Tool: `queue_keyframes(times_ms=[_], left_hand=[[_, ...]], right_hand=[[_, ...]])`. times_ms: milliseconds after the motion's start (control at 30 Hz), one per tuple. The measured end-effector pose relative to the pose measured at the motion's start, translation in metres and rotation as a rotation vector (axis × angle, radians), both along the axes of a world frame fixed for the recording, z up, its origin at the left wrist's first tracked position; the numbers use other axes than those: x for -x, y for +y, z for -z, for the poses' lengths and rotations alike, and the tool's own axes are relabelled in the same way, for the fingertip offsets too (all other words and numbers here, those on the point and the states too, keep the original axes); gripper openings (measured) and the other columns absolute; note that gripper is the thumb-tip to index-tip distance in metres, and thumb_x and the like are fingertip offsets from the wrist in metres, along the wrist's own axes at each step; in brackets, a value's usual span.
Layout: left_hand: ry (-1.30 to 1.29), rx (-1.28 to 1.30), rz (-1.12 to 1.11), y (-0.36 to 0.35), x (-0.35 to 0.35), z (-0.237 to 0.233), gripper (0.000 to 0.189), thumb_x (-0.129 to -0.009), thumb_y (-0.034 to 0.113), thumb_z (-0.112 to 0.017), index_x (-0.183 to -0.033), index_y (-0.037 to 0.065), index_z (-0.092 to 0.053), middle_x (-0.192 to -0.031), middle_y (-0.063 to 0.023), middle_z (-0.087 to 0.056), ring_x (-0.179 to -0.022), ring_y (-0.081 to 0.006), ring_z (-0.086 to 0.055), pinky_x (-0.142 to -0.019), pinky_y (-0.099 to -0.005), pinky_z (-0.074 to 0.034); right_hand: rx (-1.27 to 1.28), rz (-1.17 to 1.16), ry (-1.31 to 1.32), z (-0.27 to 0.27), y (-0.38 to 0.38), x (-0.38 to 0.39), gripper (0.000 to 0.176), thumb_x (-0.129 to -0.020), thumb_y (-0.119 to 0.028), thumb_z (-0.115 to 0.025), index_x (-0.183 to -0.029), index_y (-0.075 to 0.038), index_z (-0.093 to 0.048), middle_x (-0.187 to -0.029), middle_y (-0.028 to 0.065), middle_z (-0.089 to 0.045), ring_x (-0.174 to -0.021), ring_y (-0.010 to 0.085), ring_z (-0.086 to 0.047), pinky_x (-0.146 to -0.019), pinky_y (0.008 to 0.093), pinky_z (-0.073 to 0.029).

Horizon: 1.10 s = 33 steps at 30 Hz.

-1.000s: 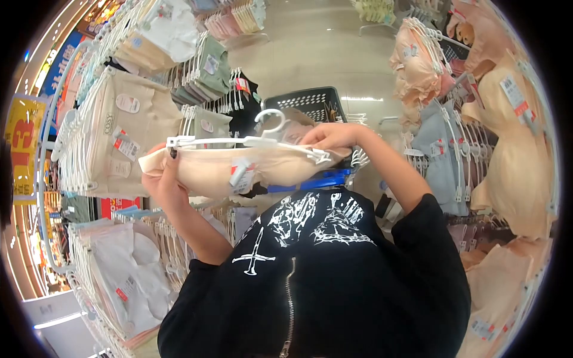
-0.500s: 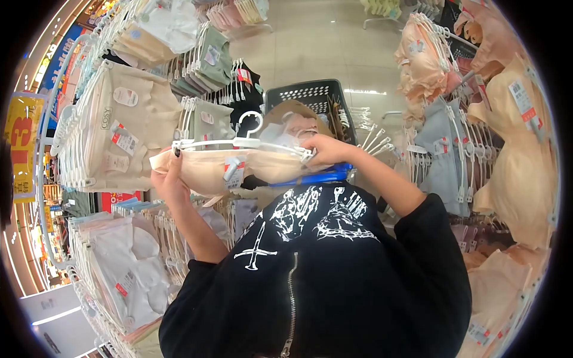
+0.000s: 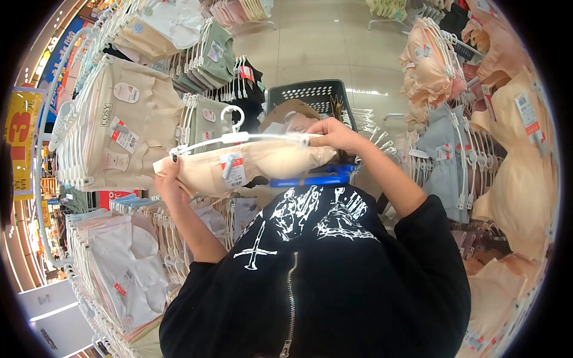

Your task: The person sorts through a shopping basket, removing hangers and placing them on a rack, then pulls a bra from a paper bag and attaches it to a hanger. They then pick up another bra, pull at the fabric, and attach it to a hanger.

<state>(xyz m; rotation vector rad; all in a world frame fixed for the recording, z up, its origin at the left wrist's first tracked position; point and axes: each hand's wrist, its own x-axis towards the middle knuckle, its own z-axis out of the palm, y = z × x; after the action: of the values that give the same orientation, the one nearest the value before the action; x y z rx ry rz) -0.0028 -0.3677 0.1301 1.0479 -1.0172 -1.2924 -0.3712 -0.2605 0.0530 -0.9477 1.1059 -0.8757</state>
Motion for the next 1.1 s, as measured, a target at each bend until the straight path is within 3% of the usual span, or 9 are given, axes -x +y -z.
queue_keyframes(times_ms=[300,433,567,667,767,800,967,1033,1100], left_hand=[[-0.078,-0.009,-0.067,-0.007,0.006,0.015,0.023,-0.076,-0.001,-0.062,-0.098,-0.004,-0.055,-0.091,-0.0094,-0.06,-0.079,-0.0154,-0.058,-0.071,-0.0269,-0.048],[-0.068,0.002,-0.099,-0.007,0.011,0.026,0.021,-0.076,0.0,-0.062,-0.096,-0.005,-0.055,-0.089,-0.0087,-0.06,-0.078,-0.0151,-0.058,-0.07,-0.027,-0.048],[-0.127,-0.066,-0.091,-0.01,0.009,0.039,0.019,-0.077,0.003,-0.062,-0.094,-0.002,-0.055,-0.092,-0.0084,-0.059,-0.08,-0.0142,-0.057,-0.07,-0.0264,-0.047],[-0.44,0.021,-0.129,-0.008,0.016,0.039,0.024,-0.075,0.005,-0.063,-0.096,0.0,-0.056,-0.095,-0.0091,-0.059,-0.084,-0.0188,-0.057,-0.075,-0.0294,-0.045],[-1.057,0.614,-0.304,0.004,0.038,0.015,0.03,-0.071,0.006,-0.065,-0.099,0.002,-0.056,-0.098,-0.0101,-0.059,-0.089,-0.0244,-0.056,-0.08,-0.0326,-0.043],[-1.09,0.768,-0.262,0.012,0.052,-0.002,0.033,-0.069,0.004,-0.064,-0.1,0.002,-0.057,-0.098,-0.0117,-0.059,-0.091,-0.0293,-0.055,-0.083,-0.0358,-0.041],[-0.628,0.562,0.648,0.049,0.116,-0.009,0.024,-0.074,0.007,-0.06,-0.097,0.001,-0.058,-0.094,-0.012,-0.059,-0.089,-0.0258,-0.055,-0.08,-0.0317,-0.042],[-0.613,0.609,0.761,0.056,0.132,0.001,0.02,-0.078,0.008,-0.055,-0.096,0.001,-0.058,-0.085,-0.0125,-0.058,-0.079,-0.027,-0.055,-0.07,-0.0328,-0.043],[-0.513,0.361,0.844,0.062,0.137,0.005,0.019,-0.082,0.009,-0.051,-0.095,-0.001,-0.058,-0.091,-0.0137,-0.06,-0.08,-0.0234,-0.058,-0.074,-0.0288,-0.044]], right_hand=[[-0.053,-0.014,-0.152,-0.034,0.009,-0.003,0.034,-0.07,0.003,-0.063,-0.103,0.006,-0.057,-0.096,0.0082,-0.062,-0.085,0.0119,-0.059,-0.078,0.0235,-0.046],[0.012,-0.049,-0.031,-0.048,0.016,-0.006,0.04,-0.065,0.001,-0.069,-0.102,0.005,-0.058,-0.096,0.0073,-0.062,-0.085,0.0114,-0.058,-0.079,0.0238,-0.046],[0.04,0.248,0.17,-0.058,0.022,-0.021,0.025,-0.07,-0.008,-0.07,-0.091,0.003,-0.063,-0.082,0.0048,-0.062,-0.074,0.0083,-0.056,-0.069,0.0216,-0.045],[0.143,0.292,0.259,-0.075,0.025,-0.031,0.018,-0.072,-0.012,-0.068,-0.083,0.002,-0.063,-0.077,0.003,-0.061,-0.07,0.0069,-0.054,-0.063,0.0214,-0.044],[0.316,0.298,0.404,-0.086,0.028,-0.044,0.02,-0.072,-0.013,-0.068,-0.08,0.003,-0.062,-0.073,0.0037,-0.06,-0.068,0.0081,-0.053,-0.06,0.0228,-0.042],[0.385,0.296,0.461,-0.088,0.027,-0.048,0.02,-0.071,-0.014,-0.069,-0.08,0.004,-0.062,-0.072,0.0042,-0.059,-0.067,0.0088,-0.053,-0.059,0.0233,-0.042],[0.504,0.212,0.574,-0.076,0.025,-0.066,0.022,-0.07,-0.015,-0.067,-0.079,0.004,-0.061,-0.07,0.01,-0.057,-0.063,0.0167,-0.054,-0.059,0.0262,-0.041],[0.505,0.204,0.577,-0.074,0.025,-0.068,0.021,-0.069,-0.014,-0.067,-0.08,0.004,-0.061,-0.071,0.0102,-0.057,-0.063,0.0169,-0.054,-0.059,0.0265,-0.041],[0.448,0.191,0.581,-0.078,0.027,-0.065,0.021,-0.068,-0.013,-0.067,-0.081,0.003,-0.063,-0.07,0.0093,-0.058,-0.063,0.0166,-0.055,-0.059,0.0266,-0.042]])
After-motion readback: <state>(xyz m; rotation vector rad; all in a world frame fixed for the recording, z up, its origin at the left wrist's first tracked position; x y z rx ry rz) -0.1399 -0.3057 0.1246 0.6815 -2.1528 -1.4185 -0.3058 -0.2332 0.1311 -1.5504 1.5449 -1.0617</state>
